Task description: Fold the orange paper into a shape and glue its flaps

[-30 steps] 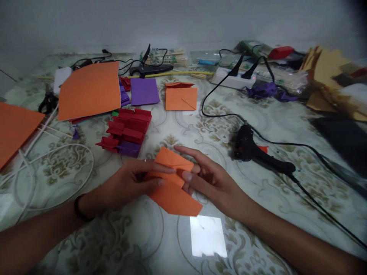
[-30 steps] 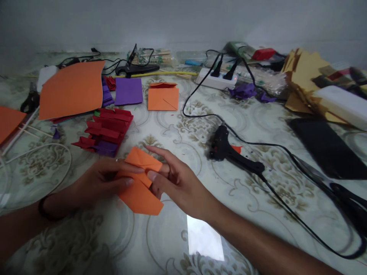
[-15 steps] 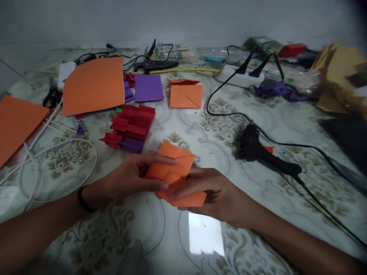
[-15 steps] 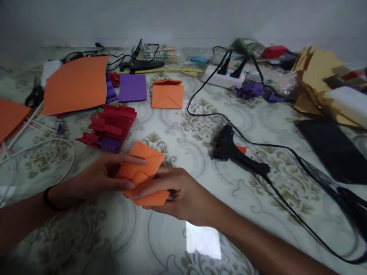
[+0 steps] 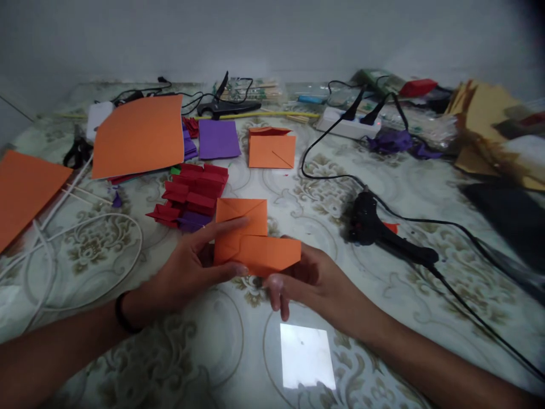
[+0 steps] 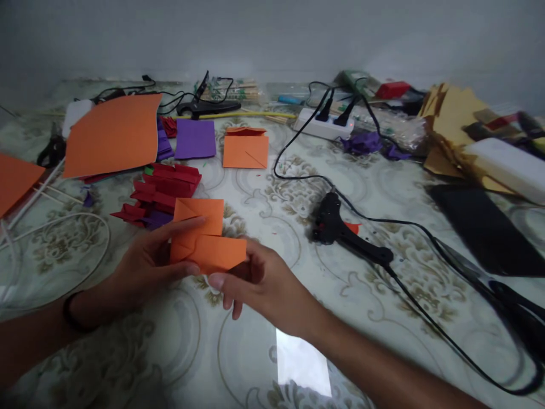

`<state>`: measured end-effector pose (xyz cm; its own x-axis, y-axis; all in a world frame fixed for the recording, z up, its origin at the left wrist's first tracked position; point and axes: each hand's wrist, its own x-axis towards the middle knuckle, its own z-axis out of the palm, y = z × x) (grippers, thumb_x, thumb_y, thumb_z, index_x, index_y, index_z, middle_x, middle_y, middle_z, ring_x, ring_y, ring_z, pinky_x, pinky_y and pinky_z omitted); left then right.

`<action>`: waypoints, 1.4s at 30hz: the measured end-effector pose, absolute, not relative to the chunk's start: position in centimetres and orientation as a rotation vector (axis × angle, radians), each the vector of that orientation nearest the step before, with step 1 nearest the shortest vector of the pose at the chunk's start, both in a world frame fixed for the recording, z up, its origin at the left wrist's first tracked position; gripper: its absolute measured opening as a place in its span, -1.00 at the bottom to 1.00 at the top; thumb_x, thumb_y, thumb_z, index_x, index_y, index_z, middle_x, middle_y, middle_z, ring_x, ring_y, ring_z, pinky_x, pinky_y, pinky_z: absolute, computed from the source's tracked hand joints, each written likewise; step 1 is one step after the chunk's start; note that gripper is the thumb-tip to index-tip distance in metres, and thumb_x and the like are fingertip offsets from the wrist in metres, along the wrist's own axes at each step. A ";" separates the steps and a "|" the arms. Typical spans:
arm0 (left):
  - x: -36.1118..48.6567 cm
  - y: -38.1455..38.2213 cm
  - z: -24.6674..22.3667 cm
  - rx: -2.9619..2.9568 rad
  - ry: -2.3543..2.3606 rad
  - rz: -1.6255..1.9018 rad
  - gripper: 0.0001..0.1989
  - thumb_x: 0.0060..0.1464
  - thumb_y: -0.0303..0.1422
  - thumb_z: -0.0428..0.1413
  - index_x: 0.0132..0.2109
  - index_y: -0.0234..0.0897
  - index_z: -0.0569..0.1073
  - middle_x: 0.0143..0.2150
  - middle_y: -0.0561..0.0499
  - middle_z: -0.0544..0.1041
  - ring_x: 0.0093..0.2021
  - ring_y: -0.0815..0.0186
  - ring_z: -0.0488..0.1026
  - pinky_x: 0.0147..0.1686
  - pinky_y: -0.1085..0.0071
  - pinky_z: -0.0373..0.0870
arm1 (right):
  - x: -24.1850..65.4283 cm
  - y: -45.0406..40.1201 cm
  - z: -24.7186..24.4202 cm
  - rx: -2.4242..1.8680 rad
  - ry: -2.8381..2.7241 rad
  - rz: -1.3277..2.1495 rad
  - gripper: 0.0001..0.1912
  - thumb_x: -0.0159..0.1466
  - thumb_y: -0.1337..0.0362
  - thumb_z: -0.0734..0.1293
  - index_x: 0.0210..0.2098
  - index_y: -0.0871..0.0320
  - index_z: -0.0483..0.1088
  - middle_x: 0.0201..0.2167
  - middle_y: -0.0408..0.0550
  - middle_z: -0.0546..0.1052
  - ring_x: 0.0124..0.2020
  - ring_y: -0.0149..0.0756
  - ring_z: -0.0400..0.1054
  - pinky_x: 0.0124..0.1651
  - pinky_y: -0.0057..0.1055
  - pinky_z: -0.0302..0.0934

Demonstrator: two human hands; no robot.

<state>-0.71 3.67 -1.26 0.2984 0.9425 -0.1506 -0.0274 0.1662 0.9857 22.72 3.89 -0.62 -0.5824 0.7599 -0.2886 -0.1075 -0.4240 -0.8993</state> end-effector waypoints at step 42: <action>-1.2 4.0 -1.1 1.213 0.937 1.106 -0.47 0.21 -0.27 0.36 0.28 0.08 0.45 0.05 0.01 0.64 -0.05 0.21 0.62 -0.14 0.39 0.59 | 24.7 5.8 -1.3 -0.920 -1.376 1.997 -0.59 0.40 -0.05 0.43 -0.33 0.18 0.40 -0.49 -0.09 0.60 -0.50 -0.38 0.53 -0.47 -0.48 0.52</action>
